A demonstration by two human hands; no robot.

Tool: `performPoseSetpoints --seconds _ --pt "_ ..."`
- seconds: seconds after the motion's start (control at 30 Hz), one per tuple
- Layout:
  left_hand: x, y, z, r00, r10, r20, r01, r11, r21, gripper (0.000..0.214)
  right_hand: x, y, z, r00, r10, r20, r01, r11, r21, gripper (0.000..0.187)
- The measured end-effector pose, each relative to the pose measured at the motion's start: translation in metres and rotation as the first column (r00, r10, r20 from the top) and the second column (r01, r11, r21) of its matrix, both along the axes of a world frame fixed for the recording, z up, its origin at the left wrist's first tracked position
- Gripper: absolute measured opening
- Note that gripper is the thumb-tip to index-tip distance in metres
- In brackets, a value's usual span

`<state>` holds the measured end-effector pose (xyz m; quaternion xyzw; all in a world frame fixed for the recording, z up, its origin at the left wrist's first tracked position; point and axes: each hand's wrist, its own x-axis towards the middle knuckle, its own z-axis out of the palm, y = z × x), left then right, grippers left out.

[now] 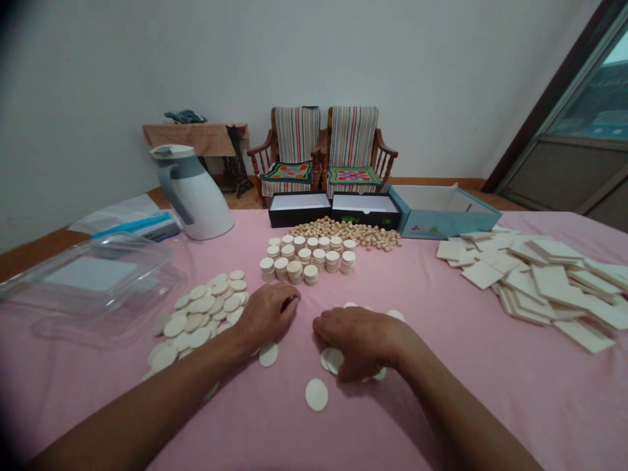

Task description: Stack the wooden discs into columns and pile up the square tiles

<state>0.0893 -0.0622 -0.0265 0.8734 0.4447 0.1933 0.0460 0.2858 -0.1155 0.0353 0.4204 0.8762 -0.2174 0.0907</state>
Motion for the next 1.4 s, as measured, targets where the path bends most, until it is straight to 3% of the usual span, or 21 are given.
performPoseSetpoints --seconds 0.2,0.37,0.5,0.83,1.03,1.23,1.4 --pt "0.0 0.001 -0.001 1.0 0.005 0.008 -0.005 1.0 -0.009 0.018 -0.006 0.011 -0.021 0.99 -0.101 -0.1 0.117 0.979 0.166 0.024" --pt "-0.001 0.0 0.001 1.0 0.004 0.0 -0.004 1.0 -0.017 0.019 0.005 0.031 -0.034 0.942 -0.213 -0.259 0.267 0.944 0.195 0.029" --pt "0.0 0.0 0.001 1.0 0.01 0.006 -0.01 1.0 -0.014 0.018 0.016 0.034 -0.033 0.949 -0.191 -0.25 0.248 0.944 0.22 0.036" --pt "-0.002 0.002 -0.002 0.999 0.027 0.018 -0.027 1.0 -0.012 0.017 0.022 0.033 -0.026 0.968 -0.158 -0.195 0.195 0.963 0.187 0.032" --pt "-0.002 0.002 -0.003 0.999 0.037 0.024 -0.036 0.999 -0.018 0.017 0.016 0.04 -0.033 0.939 -0.217 -0.265 0.285 0.926 0.25 0.024" --pt "-0.001 0.002 -0.002 0.998 0.057 0.015 -0.056 0.998 -0.035 0.018 0.019 0.047 -0.045 0.921 -0.258 -0.292 0.329 0.916 0.228 0.024" --pt "0.0 0.001 0.001 0.998 0.057 -0.011 -0.058 0.998 -0.035 0.02 0.015 0.052 -0.038 0.875 -0.259 -0.409 0.389 0.879 0.277 0.017"
